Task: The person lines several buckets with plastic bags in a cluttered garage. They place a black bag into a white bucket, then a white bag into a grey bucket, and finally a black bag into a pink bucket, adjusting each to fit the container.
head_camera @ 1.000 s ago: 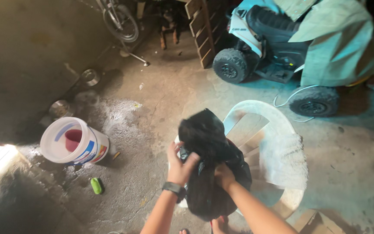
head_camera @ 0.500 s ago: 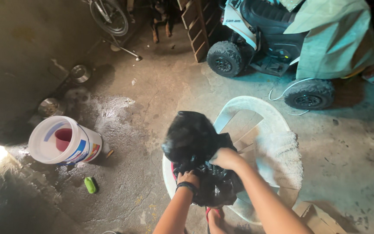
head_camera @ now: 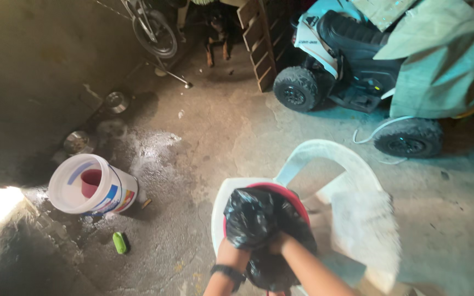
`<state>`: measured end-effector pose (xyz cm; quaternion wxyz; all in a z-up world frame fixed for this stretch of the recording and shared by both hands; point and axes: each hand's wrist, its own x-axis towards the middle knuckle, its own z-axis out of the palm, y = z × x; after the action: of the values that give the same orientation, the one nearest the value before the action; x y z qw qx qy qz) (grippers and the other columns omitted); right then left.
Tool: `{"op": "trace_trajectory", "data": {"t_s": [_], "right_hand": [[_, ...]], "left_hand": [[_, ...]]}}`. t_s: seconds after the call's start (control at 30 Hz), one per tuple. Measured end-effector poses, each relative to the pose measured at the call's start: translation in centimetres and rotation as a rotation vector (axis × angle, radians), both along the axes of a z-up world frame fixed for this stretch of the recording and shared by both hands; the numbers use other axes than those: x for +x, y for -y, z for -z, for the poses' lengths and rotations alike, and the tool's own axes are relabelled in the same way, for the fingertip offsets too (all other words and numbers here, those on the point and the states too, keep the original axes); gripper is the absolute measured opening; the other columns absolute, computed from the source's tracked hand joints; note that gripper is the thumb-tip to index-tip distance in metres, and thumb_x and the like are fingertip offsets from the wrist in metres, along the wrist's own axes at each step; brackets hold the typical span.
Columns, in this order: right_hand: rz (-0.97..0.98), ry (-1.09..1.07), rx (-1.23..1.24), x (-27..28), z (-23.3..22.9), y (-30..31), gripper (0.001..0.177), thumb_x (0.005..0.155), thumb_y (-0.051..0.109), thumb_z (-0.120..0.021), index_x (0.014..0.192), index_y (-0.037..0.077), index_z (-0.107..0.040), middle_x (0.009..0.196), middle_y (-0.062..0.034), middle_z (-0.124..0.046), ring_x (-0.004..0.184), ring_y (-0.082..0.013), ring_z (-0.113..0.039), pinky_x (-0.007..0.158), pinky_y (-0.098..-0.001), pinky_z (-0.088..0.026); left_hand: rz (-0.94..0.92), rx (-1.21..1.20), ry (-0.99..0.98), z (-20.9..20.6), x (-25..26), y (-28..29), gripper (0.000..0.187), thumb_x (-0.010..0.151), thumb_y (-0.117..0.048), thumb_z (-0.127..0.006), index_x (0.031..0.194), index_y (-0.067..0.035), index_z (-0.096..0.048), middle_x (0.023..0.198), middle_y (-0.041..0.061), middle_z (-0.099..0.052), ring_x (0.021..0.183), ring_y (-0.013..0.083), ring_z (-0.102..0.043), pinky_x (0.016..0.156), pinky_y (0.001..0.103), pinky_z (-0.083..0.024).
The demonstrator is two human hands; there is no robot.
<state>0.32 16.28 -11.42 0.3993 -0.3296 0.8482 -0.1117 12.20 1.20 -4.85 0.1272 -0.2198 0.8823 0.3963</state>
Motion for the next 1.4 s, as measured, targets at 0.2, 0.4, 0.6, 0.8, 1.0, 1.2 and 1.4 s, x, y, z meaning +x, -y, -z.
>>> {"op": "trace_trajectory", "data": {"t_s": [0.2, 0.4, 0.6, 0.8, 1.0, 1.2, 1.4], "right_hand": [[0.126, -0.063, -0.094, -1.4, 7.7, 3.0, 0.06, 0.075, 0.024, -0.087, 0.132, 0.013, -0.071, 0.124, -0.0183, -0.077, 0.116, -0.0323, -0.072, 0.098, -0.0432, -0.058], [0.274, -0.146, -0.087, -0.9, 8.9, 1.9, 0.051, 0.081, 0.026, -0.085, 0.128, 0.01, -0.076, 0.12, -0.0201, -0.077, 0.113, -0.0342, -0.072, 0.095, -0.0439, -0.058], [0.57, -0.313, -0.229, 1.1, 0.3, -3.8, 0.044, 0.086, 0.029, -0.082, 0.125, 0.007, -0.08, 0.117, -0.0219, -0.078, 0.109, -0.036, -0.072, 0.092, -0.0445, -0.058], [0.924, -0.26, -0.366, 0.2, -2.4, -13.0, 0.034, 0.092, 0.015, -0.068, 0.123, 0.015, -0.082, 0.111, -0.021, -0.08, 0.107, -0.0361, -0.076, 0.097, -0.0476, -0.061], [0.775, -0.482, 0.111, -8.0, -1.0, -15.4, 0.05, 0.1, 0.017, -0.058, 0.15, 0.019, -0.062, 0.157, -0.0223, -0.055, 0.131, -0.046, -0.064, 0.108, -0.0548, -0.054], [0.583, -0.569, 0.138, -7.5, -7.0, -13.5, 0.055, 0.097, 0.024, -0.061, 0.152, 0.024, -0.06, 0.162, -0.016, -0.053, 0.142, -0.0413, -0.057, 0.115, -0.0542, -0.051], [0.379, -0.563, -0.401, -5.2, -9.0, -5.7, 0.045, 0.101, 0.039, -0.064, 0.143, 0.022, -0.064, 0.162, -0.0082, -0.059, 0.15, -0.0308, -0.051, 0.121, -0.0575, -0.042]], "left_hand": [[0.009, -0.194, -0.377, -4.4, -0.1, 0.5, 0.059, 0.068, -0.016, -0.089, 0.125, -0.028, -0.079, 0.157, 0.017, -0.051, 0.134, 0.0385, -0.061, 0.107, 0.047, -0.054], [0.35, -0.193, -0.092, -0.1, 0.5, -1.4, 0.087, 0.071, -0.012, -0.086, 0.152, -0.02, -0.054, 0.165, 0.011, -0.05, 0.156, 0.0351, -0.045, 0.124, 0.061, -0.03], [0.194, 0.005, 0.007, 6.6, 0.6, -0.5, 0.06, 0.083, -0.019, -0.078, 0.141, -0.01, -0.067, 0.119, 0.018, -0.068, 0.11, 0.0343, -0.064, 0.092, 0.05, -0.046], [0.16, -0.253, -0.404, 12.8, -0.5, 10.9, 0.045, 0.073, -0.041, -0.088, 0.104, -0.01, -0.081, 0.088, 0.015, -0.08, 0.074, 0.0301, -0.073, 0.067, 0.042, -0.058], [-0.442, 0.162, 0.021, 8.8, -4.4, 20.1, 0.056, 0.074, -0.034, -0.086, 0.124, -0.013, -0.072, 0.117, 0.017, -0.071, 0.102, 0.0343, -0.07, 0.087, 0.046, -0.056], [-0.494, -0.417, -0.209, 1.5, -3.8, 18.9, 0.068, 0.071, -0.025, -0.086, 0.135, -0.019, -0.065, 0.143, 0.014, -0.06, 0.12, 0.0355, -0.067, 0.1, 0.049, -0.055], [-0.624, 0.142, -0.302, 6.0, -3.0, 13.0, 0.047, 0.089, -0.035, -0.089, 0.123, -0.01, -0.07, 0.123, 0.013, -0.065, 0.106, 0.0249, -0.066, 0.095, 0.04, -0.054]]}}
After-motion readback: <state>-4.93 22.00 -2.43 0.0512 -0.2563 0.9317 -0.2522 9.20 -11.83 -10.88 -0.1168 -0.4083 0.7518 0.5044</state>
